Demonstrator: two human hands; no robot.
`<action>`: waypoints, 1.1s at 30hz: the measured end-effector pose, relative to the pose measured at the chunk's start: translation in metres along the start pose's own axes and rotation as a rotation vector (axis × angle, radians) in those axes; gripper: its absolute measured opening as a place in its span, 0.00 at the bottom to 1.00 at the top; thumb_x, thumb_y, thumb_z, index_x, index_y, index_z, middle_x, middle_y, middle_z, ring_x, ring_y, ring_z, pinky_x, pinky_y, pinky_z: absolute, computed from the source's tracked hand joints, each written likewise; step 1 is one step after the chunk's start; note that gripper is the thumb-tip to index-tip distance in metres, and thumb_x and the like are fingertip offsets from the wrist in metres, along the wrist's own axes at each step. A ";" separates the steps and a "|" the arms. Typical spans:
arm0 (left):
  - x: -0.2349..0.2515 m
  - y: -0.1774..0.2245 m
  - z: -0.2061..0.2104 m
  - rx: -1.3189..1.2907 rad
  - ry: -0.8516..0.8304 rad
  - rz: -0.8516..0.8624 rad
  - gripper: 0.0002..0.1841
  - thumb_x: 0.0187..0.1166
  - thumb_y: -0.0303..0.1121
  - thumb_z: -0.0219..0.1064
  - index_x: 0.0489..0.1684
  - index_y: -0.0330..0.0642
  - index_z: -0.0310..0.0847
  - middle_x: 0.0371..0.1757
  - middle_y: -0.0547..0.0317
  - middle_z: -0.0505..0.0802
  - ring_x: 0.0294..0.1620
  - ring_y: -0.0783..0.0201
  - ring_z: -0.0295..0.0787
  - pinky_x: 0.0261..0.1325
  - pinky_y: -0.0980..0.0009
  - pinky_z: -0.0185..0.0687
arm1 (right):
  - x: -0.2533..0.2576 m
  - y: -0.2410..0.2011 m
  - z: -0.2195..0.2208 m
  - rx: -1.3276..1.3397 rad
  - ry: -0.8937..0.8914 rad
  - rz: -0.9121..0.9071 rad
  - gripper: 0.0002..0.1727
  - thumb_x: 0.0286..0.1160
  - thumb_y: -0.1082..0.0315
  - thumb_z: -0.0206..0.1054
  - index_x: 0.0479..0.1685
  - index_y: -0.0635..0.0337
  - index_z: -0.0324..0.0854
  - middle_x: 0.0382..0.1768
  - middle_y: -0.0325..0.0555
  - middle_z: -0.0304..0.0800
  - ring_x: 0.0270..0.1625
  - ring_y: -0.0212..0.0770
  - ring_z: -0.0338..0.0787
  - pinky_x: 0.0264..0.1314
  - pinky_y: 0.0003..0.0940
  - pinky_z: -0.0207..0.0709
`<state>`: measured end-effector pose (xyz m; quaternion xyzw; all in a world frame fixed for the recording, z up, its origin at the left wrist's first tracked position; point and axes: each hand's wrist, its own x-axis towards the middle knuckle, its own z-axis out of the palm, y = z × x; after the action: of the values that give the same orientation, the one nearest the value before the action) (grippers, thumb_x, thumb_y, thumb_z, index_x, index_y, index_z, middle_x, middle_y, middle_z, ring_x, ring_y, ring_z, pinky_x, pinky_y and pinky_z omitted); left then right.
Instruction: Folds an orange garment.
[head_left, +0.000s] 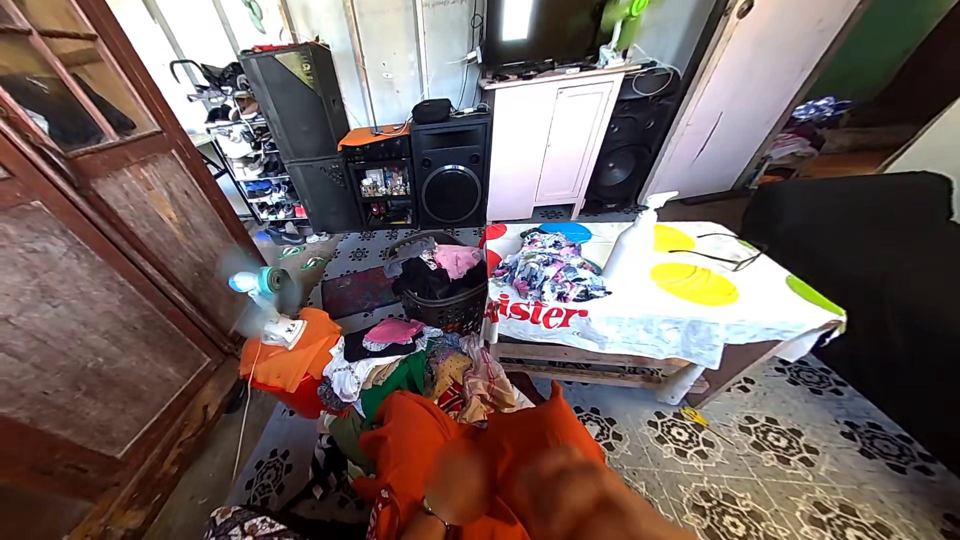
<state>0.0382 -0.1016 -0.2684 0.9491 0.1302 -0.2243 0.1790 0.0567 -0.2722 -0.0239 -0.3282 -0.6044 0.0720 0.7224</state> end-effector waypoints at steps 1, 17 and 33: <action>0.002 -0.002 0.005 -0.002 0.025 0.002 0.21 0.87 0.35 0.54 0.72 0.34 0.79 0.73 0.41 0.85 0.82 0.44 0.73 0.90 0.40 0.45 | -0.002 0.019 -0.012 -0.198 0.034 0.012 0.16 0.91 0.54 0.56 0.40 0.52 0.84 0.51 0.32 0.90 0.65 0.28 0.85 0.72 0.28 0.77; 0.015 -0.009 0.021 0.013 0.071 0.014 0.21 0.89 0.37 0.54 0.72 0.36 0.79 0.73 0.43 0.85 0.82 0.46 0.73 0.91 0.40 0.45 | -0.157 0.184 -0.124 -1.414 -0.255 1.184 0.32 0.77 0.53 0.69 0.83 0.46 0.76 0.93 0.57 0.54 0.95 0.66 0.47 0.85 0.76 0.45; 0.014 -0.008 0.019 0.024 0.064 0.017 0.21 0.90 0.37 0.53 0.73 0.36 0.79 0.73 0.44 0.86 0.82 0.47 0.74 0.91 0.41 0.43 | -0.162 0.181 -0.125 -1.414 -0.216 1.144 0.31 0.76 0.54 0.70 0.81 0.43 0.78 0.93 0.53 0.56 0.95 0.66 0.48 0.86 0.74 0.49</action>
<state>0.0402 -0.0993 -0.2931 0.9589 0.1250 -0.1938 0.1652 0.1827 -0.2622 -0.2660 -0.9348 -0.3172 0.0623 0.1469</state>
